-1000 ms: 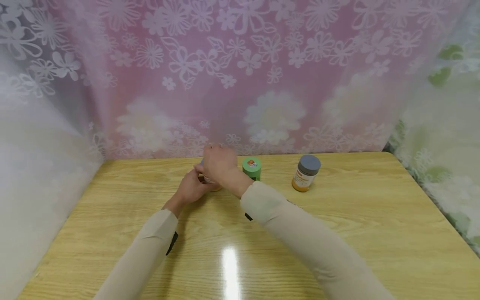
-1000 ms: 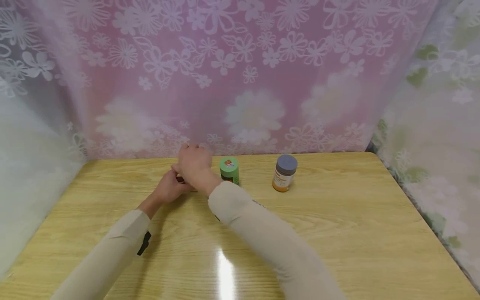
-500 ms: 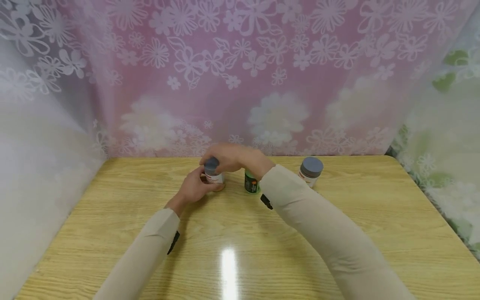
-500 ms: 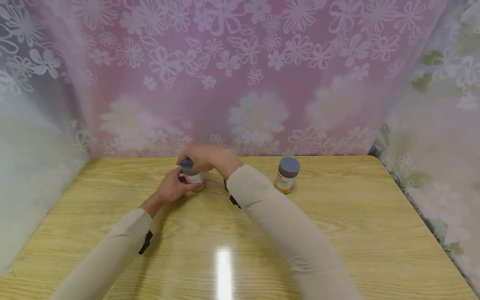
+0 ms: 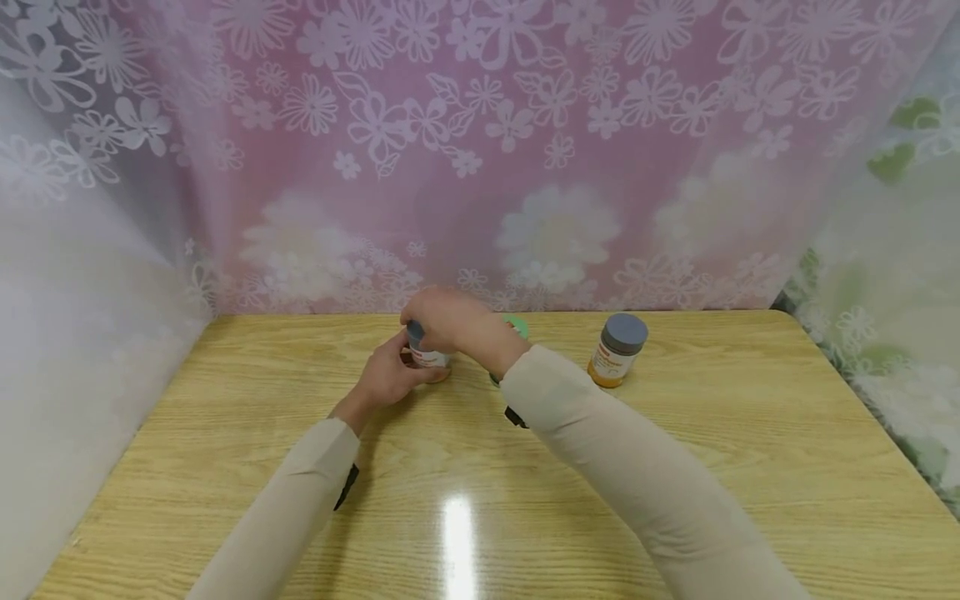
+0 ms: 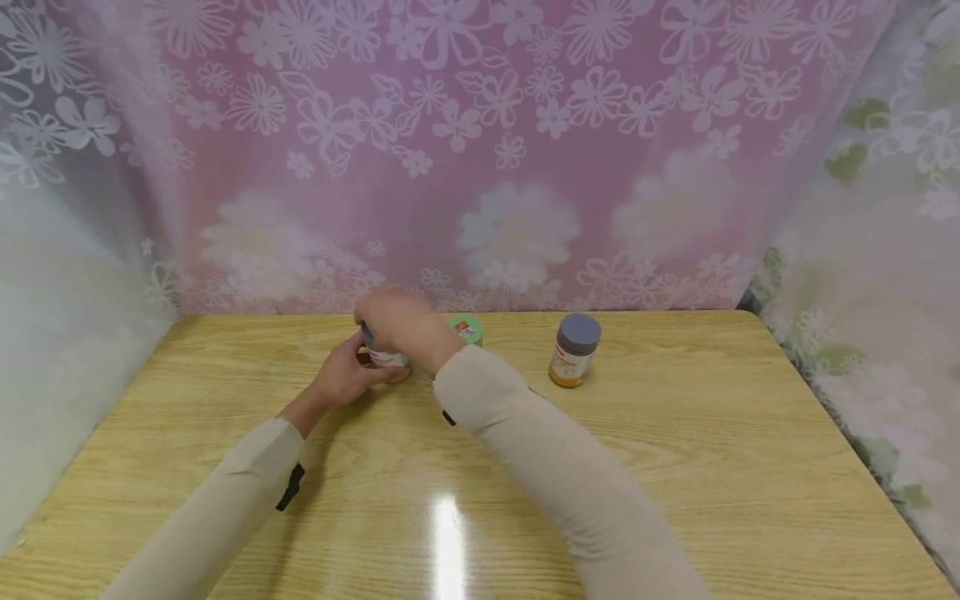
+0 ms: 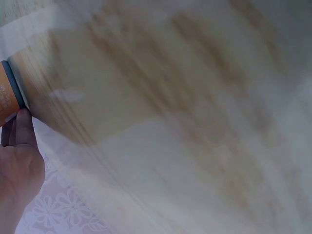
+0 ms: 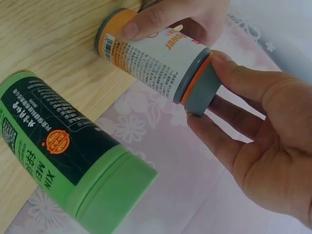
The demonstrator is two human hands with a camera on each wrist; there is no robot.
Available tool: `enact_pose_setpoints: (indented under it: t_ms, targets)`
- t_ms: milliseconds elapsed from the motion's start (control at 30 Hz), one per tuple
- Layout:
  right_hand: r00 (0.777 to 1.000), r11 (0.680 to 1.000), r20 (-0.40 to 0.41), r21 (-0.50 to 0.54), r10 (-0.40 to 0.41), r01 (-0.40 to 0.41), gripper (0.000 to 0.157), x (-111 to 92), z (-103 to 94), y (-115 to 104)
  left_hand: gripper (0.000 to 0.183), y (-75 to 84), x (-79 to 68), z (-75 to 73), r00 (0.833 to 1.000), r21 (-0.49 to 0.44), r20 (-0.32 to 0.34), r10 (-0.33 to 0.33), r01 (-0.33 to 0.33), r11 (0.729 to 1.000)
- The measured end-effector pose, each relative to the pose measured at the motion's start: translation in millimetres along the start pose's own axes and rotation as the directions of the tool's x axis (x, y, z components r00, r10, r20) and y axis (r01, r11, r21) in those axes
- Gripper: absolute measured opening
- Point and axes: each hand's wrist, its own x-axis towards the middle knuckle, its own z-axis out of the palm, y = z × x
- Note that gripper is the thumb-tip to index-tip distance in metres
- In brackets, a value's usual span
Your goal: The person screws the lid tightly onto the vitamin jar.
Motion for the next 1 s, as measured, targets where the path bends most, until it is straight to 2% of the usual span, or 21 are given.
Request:
enact_pose_setpoints:
  t_ms: [233,333,433,600,667,767,867,1000]
  targets:
    - [0.999,0.999,-0.049,0.031,-0.019,0.021,0.040,-1.2,4.1,3.5,0.069,0.9,-1.1,0.5,1.000,0.058,-0.018,0.003,-0.002,0.998]
    - [0.996,1.000,-0.087,0.029,0.009,-0.007,0.038,-1.5,8.1,2.1,0.070,1.9,-1.6,2.3,0.999,0.070,-0.026,0.019,-0.017,0.997]
    - [0.990,0.998,-0.127,0.020,0.068,-0.066,0.035,-2.2,11.8,-3.9,0.072,2.6,-2.0,4.2,0.999,0.073,-0.029,0.034,-0.032,0.997]
    - [0.971,0.989,-0.188,0.041,0.146,-0.141,0.027,-2.5,18.4,-11.5,0.073,3.3,-2.2,6.1,0.998,0.094,-0.041,0.055,-0.051,0.994]
    - [0.963,0.986,-0.213,0.049,0.168,-0.161,0.025,-2.5,20.6,-13.5,0.074,2.8,-1.3,6.4,0.995,0.119,-0.051,0.084,-0.078,0.990]
    - [0.949,0.982,-0.255,0.048,0.187,-0.180,0.022,-2.7,23.8,-15.4,0.074,1.8,0.2,6.5,0.991,0.151,-0.064,0.117,-0.106,0.983]
    - [0.939,0.980,-0.282,0.053,0.198,-0.190,0.023,-3.1,26.7,-16.1,0.071,0.2,0.9,5.1,0.990,0.178,-0.062,0.123,-0.110,0.978]
    - [0.940,0.982,-0.285,0.049,0.187,-0.180,0.025,-2.0,26.7,-15.7,0.068,-1.8,2.4,2.2,0.989,0.184,-0.053,0.135,-0.123,0.975]
